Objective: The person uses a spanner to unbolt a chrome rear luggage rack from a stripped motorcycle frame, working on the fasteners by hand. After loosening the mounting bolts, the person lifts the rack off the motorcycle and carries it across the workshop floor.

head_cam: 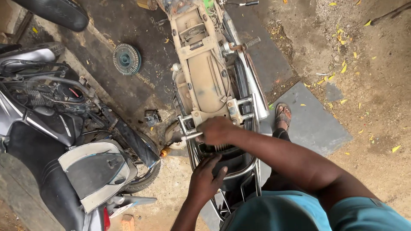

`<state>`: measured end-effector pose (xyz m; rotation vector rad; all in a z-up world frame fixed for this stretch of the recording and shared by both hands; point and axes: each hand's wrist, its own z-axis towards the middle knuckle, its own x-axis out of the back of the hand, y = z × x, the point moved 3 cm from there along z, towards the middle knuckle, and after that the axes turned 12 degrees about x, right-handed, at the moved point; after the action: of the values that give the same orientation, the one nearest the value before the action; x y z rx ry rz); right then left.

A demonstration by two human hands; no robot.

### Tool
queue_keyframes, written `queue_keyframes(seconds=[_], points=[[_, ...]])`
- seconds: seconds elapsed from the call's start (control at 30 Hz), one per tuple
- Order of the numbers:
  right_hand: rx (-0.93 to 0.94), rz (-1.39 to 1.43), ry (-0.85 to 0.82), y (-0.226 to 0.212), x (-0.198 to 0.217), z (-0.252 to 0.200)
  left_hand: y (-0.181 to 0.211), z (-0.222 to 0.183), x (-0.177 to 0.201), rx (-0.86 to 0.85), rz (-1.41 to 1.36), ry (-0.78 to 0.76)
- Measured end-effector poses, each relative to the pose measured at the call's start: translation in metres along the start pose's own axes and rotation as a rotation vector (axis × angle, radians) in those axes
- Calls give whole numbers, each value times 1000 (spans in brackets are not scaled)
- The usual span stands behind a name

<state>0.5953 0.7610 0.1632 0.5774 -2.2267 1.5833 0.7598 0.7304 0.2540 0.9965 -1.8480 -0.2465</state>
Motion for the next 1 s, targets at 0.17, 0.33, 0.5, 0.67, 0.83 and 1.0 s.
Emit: queue_keyframes(seconds=[0.17, 0.33, 0.5, 0.67, 0.83, 1.0], points=[[-36, 111, 156, 8, 11, 6, 24, 54, -11, 171, 7, 143], [70, 104, 190, 19, -4, 12, 20, 76, -48, 440, -213, 26], [76, 41, 277, 15, -11, 21, -42, 91, -114, 292, -76, -18], [-28, 7, 187, -7, 20, 22, -63, 124, -130, 174, -495, 171], [-136, 785, 705, 7, 63, -19, -21, 113, -84, 285, -787, 266], [-297, 1649, 1273, 93, 73, -62, 42, 182, -13, 266, -301, 56]])
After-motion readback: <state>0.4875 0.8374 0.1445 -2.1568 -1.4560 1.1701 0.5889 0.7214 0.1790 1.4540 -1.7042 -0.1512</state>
